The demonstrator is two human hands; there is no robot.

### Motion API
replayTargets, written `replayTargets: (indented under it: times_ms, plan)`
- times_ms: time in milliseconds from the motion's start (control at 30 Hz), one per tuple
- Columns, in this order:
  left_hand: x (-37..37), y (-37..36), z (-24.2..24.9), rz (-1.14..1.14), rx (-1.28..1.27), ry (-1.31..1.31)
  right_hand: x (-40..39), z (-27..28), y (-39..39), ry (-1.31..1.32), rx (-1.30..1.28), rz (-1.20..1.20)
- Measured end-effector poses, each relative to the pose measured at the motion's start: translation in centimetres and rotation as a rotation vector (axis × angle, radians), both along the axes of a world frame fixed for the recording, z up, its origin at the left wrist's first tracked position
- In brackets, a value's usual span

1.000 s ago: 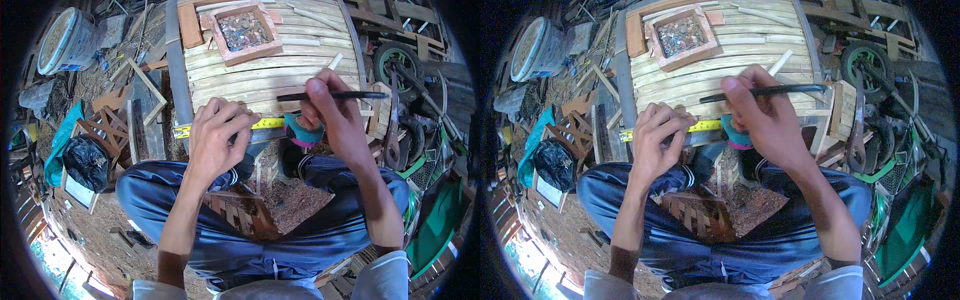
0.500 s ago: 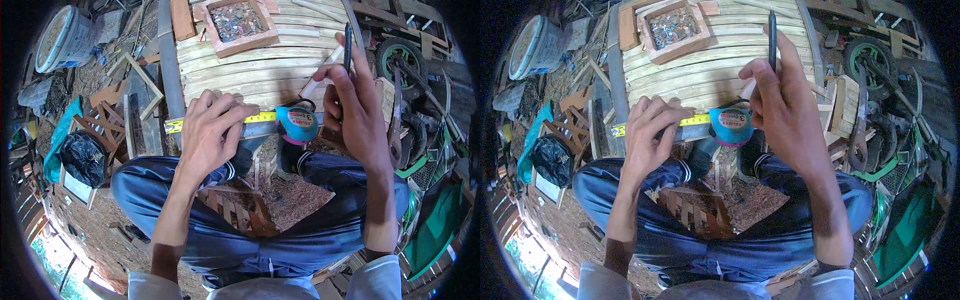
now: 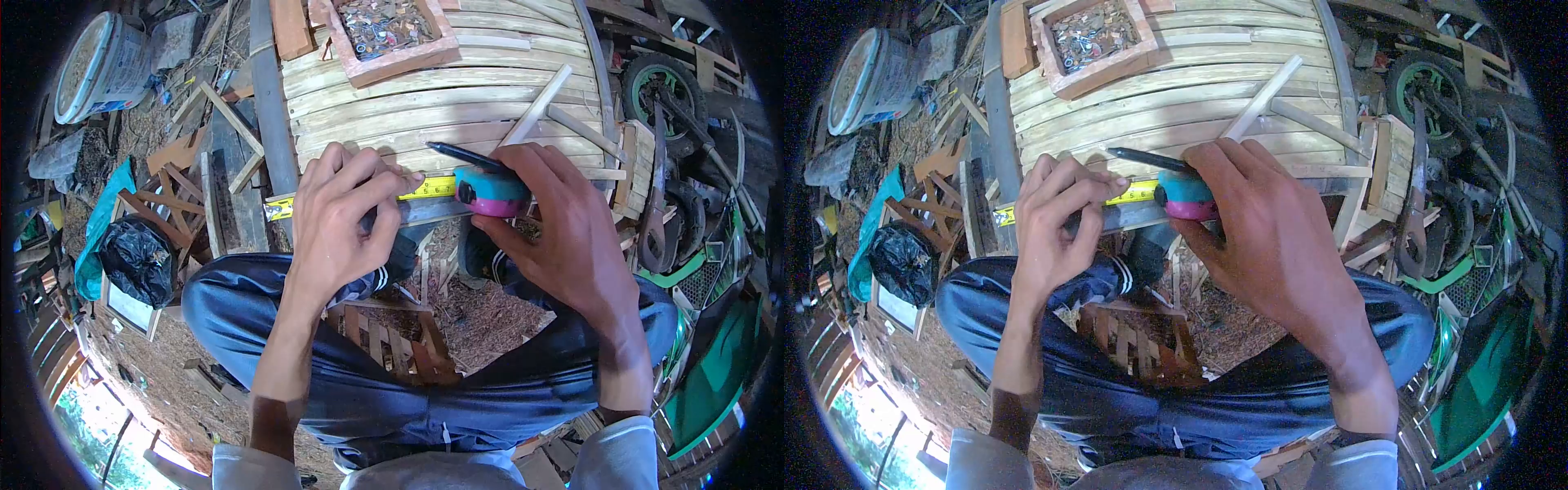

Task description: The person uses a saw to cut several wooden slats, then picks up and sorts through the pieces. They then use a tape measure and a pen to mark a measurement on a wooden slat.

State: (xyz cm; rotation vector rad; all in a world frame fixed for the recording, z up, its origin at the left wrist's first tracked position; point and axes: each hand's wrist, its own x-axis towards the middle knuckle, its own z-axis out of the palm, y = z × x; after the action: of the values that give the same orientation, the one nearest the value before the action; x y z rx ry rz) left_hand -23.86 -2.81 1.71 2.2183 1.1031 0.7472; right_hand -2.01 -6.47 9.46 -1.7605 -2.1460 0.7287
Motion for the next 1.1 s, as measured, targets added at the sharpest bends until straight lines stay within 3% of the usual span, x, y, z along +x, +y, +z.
replayTargets:
  times_ms: [233, 333, 633, 700, 933, 1033, 1100]
  plan:
    - [0.1, -0.1, 0.0, 0.018, 0.013, 0.041, -0.2, 0.2, 0.0, 0.018, -0.035, -0.023]
    - [0.0, 0.0, 0.0, 0.002, 0.013, 0.059, 0.2, 0.9, 0.4, 0.061, -0.182, -0.011]
    - [0.2, -0.2, 0.1, 0.024, 0.0, 0.028, -0.2, -0.3, 0.9, 0.206, 0.058, -0.059]
    - [0.1, -0.1, 0.1, 0.026, -0.01, 0.034, -0.3, 0.1, 1.2, 0.283, -0.044, -0.163]
    - [0.1, -0.1, 0.1, 0.017, 0.0, 0.049, -0.4, 0.1, 3.0, 1.187, -0.435, -0.403]
    - [0.0, -0.1, -0.1, 0.016, 0.002, 0.039, -0.4, -1.6, 3.0, 1.013, -0.248, -0.376]
    - [0.0, -0.1, 0.0, 0.009, -0.01, 0.034, -0.2, -1.5, 2.9, 0.829, -0.254, -0.376]
